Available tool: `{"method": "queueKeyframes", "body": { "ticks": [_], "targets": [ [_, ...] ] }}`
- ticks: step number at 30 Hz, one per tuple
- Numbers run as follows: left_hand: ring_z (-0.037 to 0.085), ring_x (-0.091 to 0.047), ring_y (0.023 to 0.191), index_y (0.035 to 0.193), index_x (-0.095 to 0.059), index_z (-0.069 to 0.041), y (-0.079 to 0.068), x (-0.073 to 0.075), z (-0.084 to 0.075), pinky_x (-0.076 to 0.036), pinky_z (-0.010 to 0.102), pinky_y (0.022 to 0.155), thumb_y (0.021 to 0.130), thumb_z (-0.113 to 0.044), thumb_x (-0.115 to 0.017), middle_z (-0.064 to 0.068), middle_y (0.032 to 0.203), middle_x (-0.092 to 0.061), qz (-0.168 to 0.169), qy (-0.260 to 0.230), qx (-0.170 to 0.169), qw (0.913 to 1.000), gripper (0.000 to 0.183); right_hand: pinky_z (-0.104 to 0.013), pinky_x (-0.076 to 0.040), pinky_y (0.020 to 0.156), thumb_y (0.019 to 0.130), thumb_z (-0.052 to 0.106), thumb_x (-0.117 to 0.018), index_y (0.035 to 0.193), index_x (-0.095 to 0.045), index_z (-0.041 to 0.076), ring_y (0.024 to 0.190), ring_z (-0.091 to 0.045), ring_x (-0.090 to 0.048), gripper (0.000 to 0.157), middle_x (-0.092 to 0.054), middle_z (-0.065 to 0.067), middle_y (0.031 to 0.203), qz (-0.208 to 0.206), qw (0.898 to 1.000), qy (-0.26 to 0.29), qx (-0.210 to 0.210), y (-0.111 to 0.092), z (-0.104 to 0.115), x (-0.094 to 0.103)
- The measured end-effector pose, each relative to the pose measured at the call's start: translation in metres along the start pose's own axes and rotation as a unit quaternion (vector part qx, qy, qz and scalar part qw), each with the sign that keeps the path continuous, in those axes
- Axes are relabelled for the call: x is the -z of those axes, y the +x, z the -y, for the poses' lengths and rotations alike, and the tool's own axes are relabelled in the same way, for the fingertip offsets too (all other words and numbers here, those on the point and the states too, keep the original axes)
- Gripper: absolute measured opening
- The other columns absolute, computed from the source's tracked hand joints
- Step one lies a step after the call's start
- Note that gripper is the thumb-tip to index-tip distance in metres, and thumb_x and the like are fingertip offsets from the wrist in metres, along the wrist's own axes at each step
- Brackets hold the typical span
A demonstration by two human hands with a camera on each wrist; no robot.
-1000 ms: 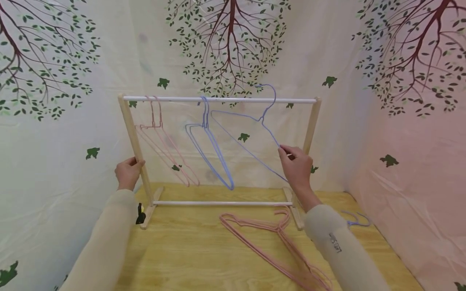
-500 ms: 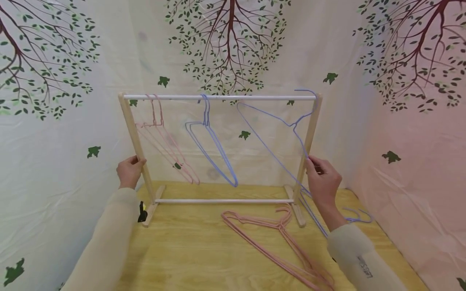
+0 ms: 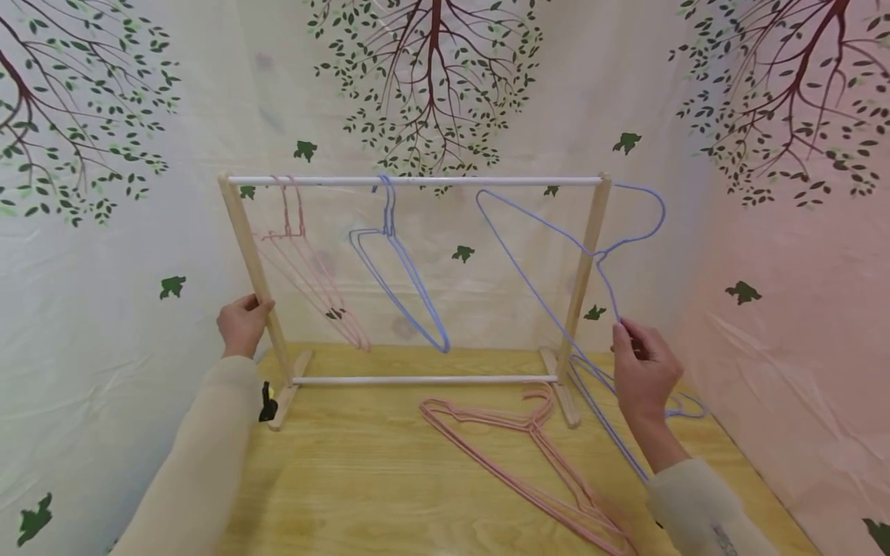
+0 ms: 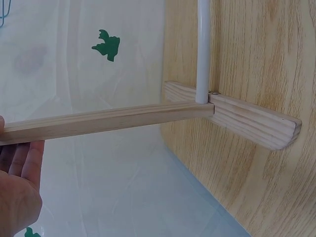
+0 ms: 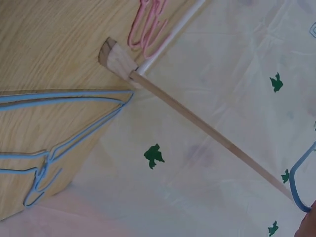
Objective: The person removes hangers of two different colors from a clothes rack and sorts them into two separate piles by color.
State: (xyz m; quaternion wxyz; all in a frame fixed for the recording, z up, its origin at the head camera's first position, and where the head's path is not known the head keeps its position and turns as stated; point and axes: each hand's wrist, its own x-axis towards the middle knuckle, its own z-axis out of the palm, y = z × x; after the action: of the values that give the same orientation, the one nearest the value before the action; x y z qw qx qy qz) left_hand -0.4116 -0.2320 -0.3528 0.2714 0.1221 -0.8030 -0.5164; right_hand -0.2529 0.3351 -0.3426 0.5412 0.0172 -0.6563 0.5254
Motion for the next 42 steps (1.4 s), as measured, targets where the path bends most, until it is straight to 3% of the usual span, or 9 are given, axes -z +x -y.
{"method": "queueKeyframes", "body": {
  "ticks": [14,21,30,36,42],
  "targets": [
    [0.033,-0.063,0.108,0.126,-0.067,0.001,0.005,-0.003,0.001,-0.049,0.042,0.096,0.096,-0.017,-0.066,0.021,0.12,-0.067,0.007,-0.007,-0.003,0.9999,0.035,-0.012,-0.049,0.052,0.085,-0.006,-0.071,0.095,-0.065,-0.025,0.055,-0.004,-0.063,0.022,-0.071,0.003,0.072,-0.072,0.991,0.111,0.032,0.0,-0.024,0.055],
    [0.034,-0.064,0.107,0.124,-0.068,0.002,0.008,-0.003,0.002,-0.049,0.042,0.095,0.096,-0.017,-0.066,0.021,0.118,-0.068,0.006,-0.009,-0.007,0.9999,0.034,-0.012,-0.048,0.051,0.084,-0.006,-0.071,0.093,-0.065,-0.025,0.053,-0.004,-0.062,0.022,-0.072,0.001,0.07,-0.116,0.988,0.097,0.029,0.0,-0.022,0.076],
    [0.035,-0.064,0.106,0.125,-0.067,0.003,0.008,-0.002,-0.001,-0.049,0.042,0.094,0.097,-0.017,-0.065,0.021,0.119,-0.068,0.011,-0.008,-0.007,0.9999,0.034,-0.013,-0.047,0.047,0.082,-0.01,-0.071,0.09,-0.064,-0.027,0.049,-0.009,-0.062,0.02,-0.07,-0.008,0.068,-0.171,0.966,0.191,0.013,0.006,-0.016,0.093],
    [0.034,-0.064,0.107,0.126,-0.066,0.002,0.006,-0.001,-0.001,-0.05,0.043,0.094,0.097,-0.018,-0.065,0.021,0.12,-0.067,0.015,-0.007,-0.001,0.9999,0.035,-0.013,-0.047,0.046,0.081,-0.01,-0.071,0.093,-0.067,-0.023,0.049,-0.008,-0.062,0.018,-0.071,-0.007,0.069,-0.198,0.967,0.158,-0.033,0.007,-0.02,0.108],
    [0.034,-0.064,0.107,0.126,-0.066,0.002,0.005,0.001,-0.001,-0.051,0.043,0.093,0.098,-0.018,-0.065,0.021,0.121,-0.067,0.019,-0.011,0.001,0.9998,0.035,-0.011,-0.046,0.046,0.084,-0.006,-0.069,0.096,-0.07,-0.017,0.049,-0.003,-0.061,0.017,-0.071,0.0,0.069,-0.193,0.976,0.078,-0.068,0.007,-0.028,0.122]
  ]
}}
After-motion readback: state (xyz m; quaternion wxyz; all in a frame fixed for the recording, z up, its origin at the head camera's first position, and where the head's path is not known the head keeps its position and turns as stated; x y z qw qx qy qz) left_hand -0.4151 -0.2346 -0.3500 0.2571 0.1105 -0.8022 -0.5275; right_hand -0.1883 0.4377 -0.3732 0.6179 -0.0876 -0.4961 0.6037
